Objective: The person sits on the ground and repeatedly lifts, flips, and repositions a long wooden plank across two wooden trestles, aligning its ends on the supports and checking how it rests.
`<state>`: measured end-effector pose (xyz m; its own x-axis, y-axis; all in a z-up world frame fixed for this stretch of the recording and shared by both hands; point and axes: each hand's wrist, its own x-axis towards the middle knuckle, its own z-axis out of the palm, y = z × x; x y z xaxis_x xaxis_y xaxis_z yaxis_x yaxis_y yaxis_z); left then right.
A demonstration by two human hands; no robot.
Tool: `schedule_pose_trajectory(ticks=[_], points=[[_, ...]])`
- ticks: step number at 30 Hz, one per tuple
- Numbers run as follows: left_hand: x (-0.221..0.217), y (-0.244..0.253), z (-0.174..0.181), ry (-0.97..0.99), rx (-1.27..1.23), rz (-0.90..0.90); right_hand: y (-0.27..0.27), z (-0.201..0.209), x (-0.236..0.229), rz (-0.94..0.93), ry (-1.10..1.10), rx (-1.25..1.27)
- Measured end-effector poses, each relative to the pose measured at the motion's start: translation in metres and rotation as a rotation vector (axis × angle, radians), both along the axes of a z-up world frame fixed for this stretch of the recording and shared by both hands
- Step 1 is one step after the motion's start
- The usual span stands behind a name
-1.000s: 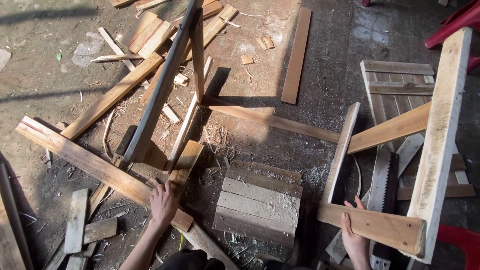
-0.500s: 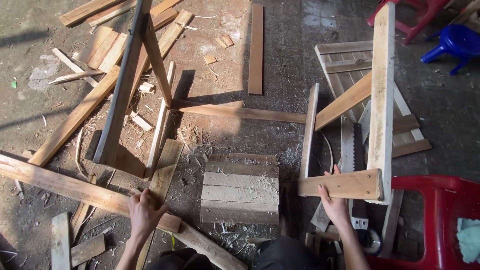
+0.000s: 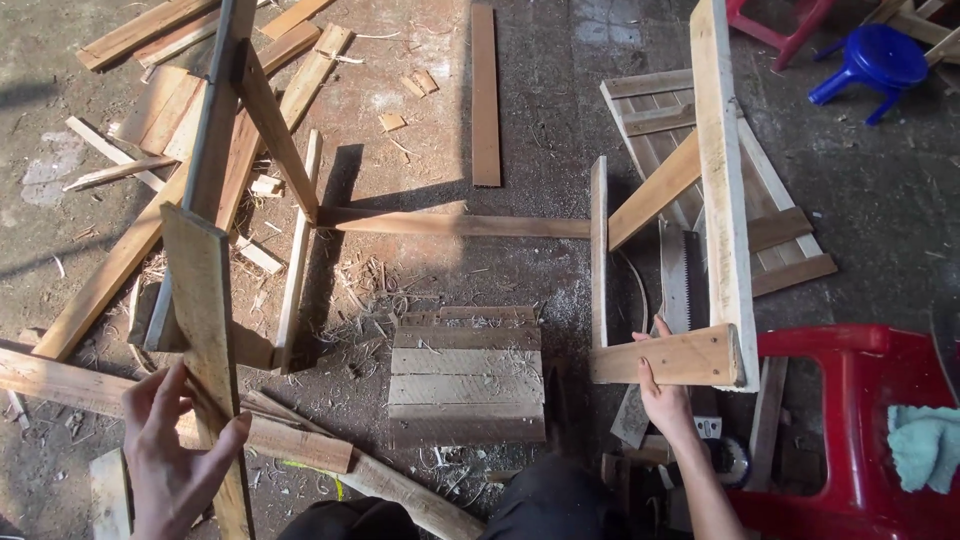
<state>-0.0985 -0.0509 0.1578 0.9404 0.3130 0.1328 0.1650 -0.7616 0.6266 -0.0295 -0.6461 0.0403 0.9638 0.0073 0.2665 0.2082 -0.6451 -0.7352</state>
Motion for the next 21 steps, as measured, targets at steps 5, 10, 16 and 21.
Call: schedule_pose_trajectory(ticks=[5,10,16,21], points=[[0.001,0.003,0.018,-0.032,-0.02,-0.043,0.001,0.01,0.001,0.011,0.014,0.018],[-0.011,0.007,0.046,-0.037,-0.017,-0.072,-0.005,0.003,0.0,0.02,0.001,-0.065],[0.003,0.021,0.08,-0.102,0.066,-0.13,-0.013,0.007,-0.005,-0.082,0.181,0.101],[0.048,0.044,0.099,-0.038,0.226,-0.197,-0.016,0.01,-0.004,-0.091,0.217,0.093]])
